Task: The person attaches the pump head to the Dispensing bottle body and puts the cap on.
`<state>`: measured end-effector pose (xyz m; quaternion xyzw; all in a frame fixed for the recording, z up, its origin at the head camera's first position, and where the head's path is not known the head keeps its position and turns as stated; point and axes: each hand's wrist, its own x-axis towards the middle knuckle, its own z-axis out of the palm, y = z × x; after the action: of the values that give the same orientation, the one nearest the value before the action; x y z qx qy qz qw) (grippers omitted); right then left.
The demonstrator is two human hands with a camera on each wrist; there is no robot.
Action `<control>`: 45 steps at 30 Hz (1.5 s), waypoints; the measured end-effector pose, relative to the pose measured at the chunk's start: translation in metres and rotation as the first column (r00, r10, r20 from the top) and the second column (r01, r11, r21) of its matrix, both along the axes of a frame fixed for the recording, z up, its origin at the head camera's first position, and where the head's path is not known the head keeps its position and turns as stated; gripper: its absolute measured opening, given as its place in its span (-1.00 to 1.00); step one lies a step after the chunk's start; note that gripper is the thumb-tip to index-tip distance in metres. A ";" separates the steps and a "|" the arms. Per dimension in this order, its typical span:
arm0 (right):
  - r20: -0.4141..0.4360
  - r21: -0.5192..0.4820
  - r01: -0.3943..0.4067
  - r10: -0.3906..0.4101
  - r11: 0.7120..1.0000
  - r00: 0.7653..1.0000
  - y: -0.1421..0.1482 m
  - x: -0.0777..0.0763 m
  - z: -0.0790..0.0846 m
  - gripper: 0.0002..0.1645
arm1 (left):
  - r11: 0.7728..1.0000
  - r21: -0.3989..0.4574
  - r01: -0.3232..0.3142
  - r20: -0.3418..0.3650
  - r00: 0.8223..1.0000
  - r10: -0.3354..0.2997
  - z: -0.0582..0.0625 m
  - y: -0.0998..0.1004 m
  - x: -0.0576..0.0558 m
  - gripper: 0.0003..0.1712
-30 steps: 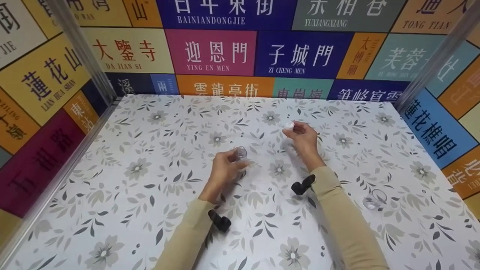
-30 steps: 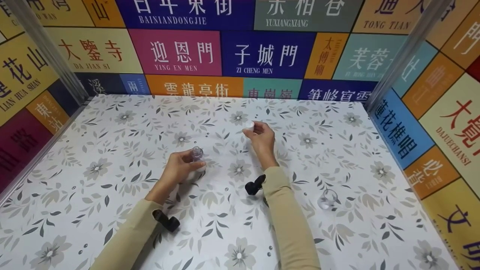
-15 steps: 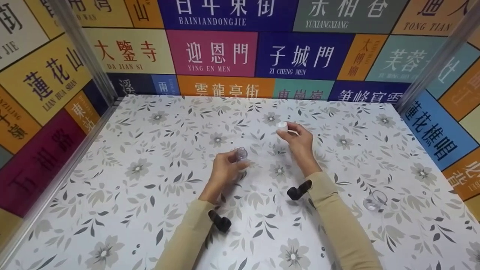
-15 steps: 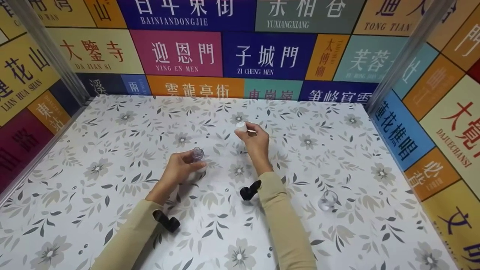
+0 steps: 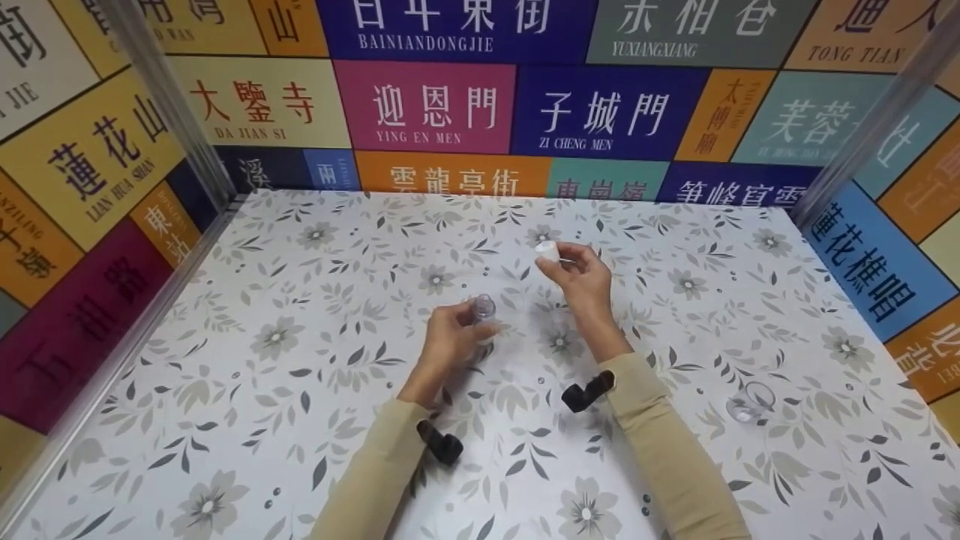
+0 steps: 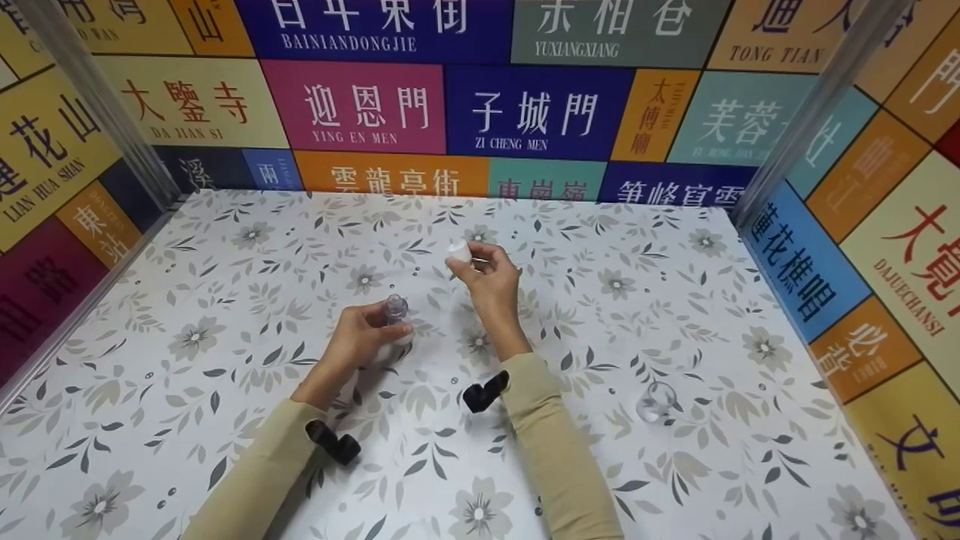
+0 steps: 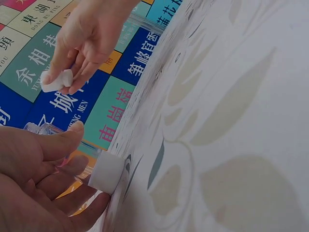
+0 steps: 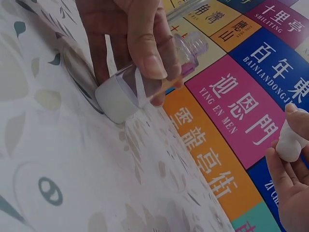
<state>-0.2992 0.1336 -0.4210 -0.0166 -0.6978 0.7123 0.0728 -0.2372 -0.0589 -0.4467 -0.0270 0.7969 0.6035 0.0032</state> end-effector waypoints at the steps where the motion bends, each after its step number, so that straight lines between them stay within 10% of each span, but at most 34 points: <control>1: -0.007 0.004 -0.002 0.002 1.000 1.000 -0.001 0.001 0.001 -0.50 | 1.000 0.004 -0.001 0.007 1.000 0.001 0.000 0.000 0.000 -0.44; 21: -0.096 -0.010 -0.097 0.096 0.995 0.991 -0.014 0.017 0.012 -0.61 | 1.000 -0.024 -0.015 0.085 0.996 0.017 0.002 0.002 0.000 -0.44; 32: -0.080 0.070 -0.172 0.178 0.983 0.981 -0.022 0.027 0.020 -0.51 | 1.000 -0.029 -0.006 0.070 0.998 0.008 0.001 0.002 0.000 -0.42; 45: -0.084 -0.064 -0.134 0.129 0.989 0.988 -0.034 0.033 0.025 -0.46 | 1.000 0.020 0.006 -0.031 1.000 -0.006 -0.002 -0.001 0.001 -0.58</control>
<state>-0.2659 0.0994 -0.3956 0.0553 -0.6687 0.7396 0.0526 -0.2362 -0.0598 -0.4487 -0.0152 0.7908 0.6119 -0.0070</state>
